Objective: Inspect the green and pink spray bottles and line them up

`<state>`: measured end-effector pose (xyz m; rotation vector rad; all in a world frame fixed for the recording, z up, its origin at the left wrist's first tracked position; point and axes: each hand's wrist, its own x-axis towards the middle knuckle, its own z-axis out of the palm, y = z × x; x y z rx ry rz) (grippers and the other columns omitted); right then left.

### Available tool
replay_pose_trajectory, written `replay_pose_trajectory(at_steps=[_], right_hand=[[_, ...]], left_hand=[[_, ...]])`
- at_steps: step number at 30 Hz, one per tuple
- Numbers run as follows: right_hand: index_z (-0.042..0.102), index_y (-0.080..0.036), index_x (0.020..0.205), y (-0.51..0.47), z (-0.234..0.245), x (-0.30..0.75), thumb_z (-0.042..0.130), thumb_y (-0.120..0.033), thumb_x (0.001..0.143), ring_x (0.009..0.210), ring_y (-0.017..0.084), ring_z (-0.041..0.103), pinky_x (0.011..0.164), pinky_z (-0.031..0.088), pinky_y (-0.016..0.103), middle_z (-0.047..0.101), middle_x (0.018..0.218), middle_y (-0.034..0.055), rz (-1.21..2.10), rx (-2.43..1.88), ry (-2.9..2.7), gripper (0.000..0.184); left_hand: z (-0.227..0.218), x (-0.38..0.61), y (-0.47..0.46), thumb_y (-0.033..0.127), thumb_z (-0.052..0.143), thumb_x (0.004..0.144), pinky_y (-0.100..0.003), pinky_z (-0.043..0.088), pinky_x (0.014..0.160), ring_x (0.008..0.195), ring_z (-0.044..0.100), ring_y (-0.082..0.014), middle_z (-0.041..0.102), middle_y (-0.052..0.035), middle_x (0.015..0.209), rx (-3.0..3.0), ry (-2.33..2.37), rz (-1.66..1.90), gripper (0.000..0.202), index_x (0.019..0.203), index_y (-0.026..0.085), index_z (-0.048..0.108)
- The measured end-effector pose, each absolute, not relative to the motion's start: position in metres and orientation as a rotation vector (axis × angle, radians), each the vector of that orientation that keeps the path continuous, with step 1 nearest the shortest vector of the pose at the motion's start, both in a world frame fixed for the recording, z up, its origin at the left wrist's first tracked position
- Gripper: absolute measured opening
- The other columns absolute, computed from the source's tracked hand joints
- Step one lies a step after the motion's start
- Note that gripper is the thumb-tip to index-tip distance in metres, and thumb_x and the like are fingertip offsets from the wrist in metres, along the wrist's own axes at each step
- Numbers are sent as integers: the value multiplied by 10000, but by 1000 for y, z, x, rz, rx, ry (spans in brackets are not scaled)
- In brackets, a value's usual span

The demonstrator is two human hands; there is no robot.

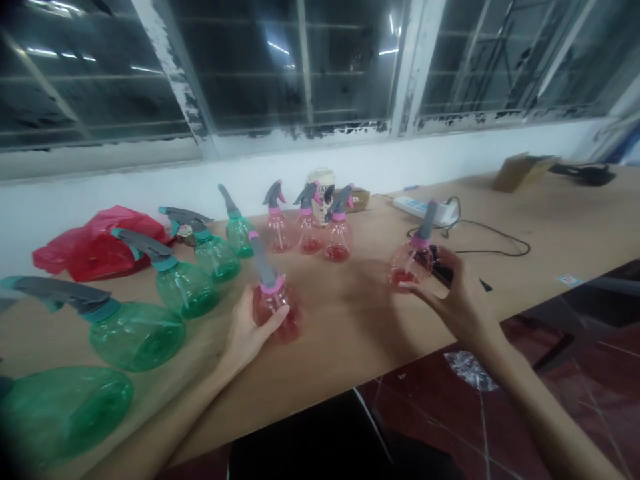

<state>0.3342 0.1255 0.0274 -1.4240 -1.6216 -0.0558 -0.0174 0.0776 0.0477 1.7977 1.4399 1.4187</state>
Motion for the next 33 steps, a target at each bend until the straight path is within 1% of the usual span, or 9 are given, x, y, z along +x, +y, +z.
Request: replay_pose_trajectory(at_steps=[2, 4, 8, 10, 16, 22, 25, 30, 33], right_hand=[[431, -243, 1270, 99, 34, 300, 712, -499, 696, 1130, 338, 570, 953, 461, 514, 580, 1212, 155, 133, -1276, -1778, 688], [367, -271, 1329, 78, 39, 258, 715, -473, 713, 1210, 325, 524, 974, 454, 532, 534, 1306, 135, 511, -1124, -1951, 735], [176, -298, 1436, 67, 41, 181, 830, -494, 548, 1348, 318, 376, 1073, 367, 542, 354, 1476, 137, 1050, -800, -1984, 1120], [179, -306, 1428, 74, 39, 158, 834, -476, 554, 1348, 305, 380, 1081, 369, 531, 352, 1473, 130, 1119, -725, -1909, 1105], [343, -265, 1330, 92, 38, 145, 813, -537, 547, 1225, 320, 502, 1027, 410, 551, 495, 1326, 129, 974, -848, -1968, 953], [450, -173, 1267, 95, 50, 141, 754, -625, 569, 1100, 350, 539, 930, 429, 556, 583, 1172, 155, 378, -1027, -2169, 885], [485, -126, 1240, 92, 50, 132, 714, -677, 579, 1042, 337, 554, 903, 438, 526, 606, 1122, 164, 195, -1037, -2207, 891], [498, -85, 1246, 80, 49, 117, 644, -738, 606, 1033, 352, 545, 896, 427, 535, 602, 1120, 189, 183, -1034, -2228, 926], [466, -108, 1284, 76, 52, 115, 652, -755, 573, 1069, 356, 534, 914, 424, 539, 585, 1159, 186, 365, -993, -2222, 978]], left_hand=[[49, -16, 74, 387, 661, 783, -490, 441, 981, 1109, 604, -284, 630, -124, 1200, 1727, 1333, 1438, 452, 1156, 195, 494], [51, -12, 69, 383, 626, 813, -466, 443, 997, 1134, 595, -274, 618, -123, 1233, 1651, 1197, 1456, 434, 1177, 197, 480], [59, -7, 61, 398, 590, 828, -450, 453, 1005, 1167, 578, -271, 599, -113, 1272, 1543, 1053, 1488, 427, 1185, 211, 450], [60, -8, 61, 408, 580, 828, -454, 453, 1006, 1189, 563, -280, 608, -109, 1253, 1510, 1052, 1516, 394, 1146, 215, 452], [58, -13, 69, 385, 582, 821, -464, 441, 1014, 1179, 569, -276, 633, -95, 1210, 1410, 991, 1525, 344, 1101, 218, 474], [69, -17, 74, 374, 673, 763, -426, 331, 1098, 1253, 494, -268, 604, -86, 1259, 1399, 1118, 1651, 397, 1106, 194, 581], [74, -21, 80, 378, 705, 739, -418, 361, 1065, 1225, 519, -276, 619, -91, 1236, 1240, 1158, 1752, 414, 1093, 186, 609], [82, -28, 87, 356, 747, 695, -418, 449, 972, 1103, 609, -282, 669, -84, 1148, 909, 1168, 1814, 349, 984, 178, 663], [90, -36, 90, 314, 731, 706, -383, 464, 964, 1106, 613, -263, 679, -78, 1151, 849, 1101, 1800, 308, 976, 176, 678]])
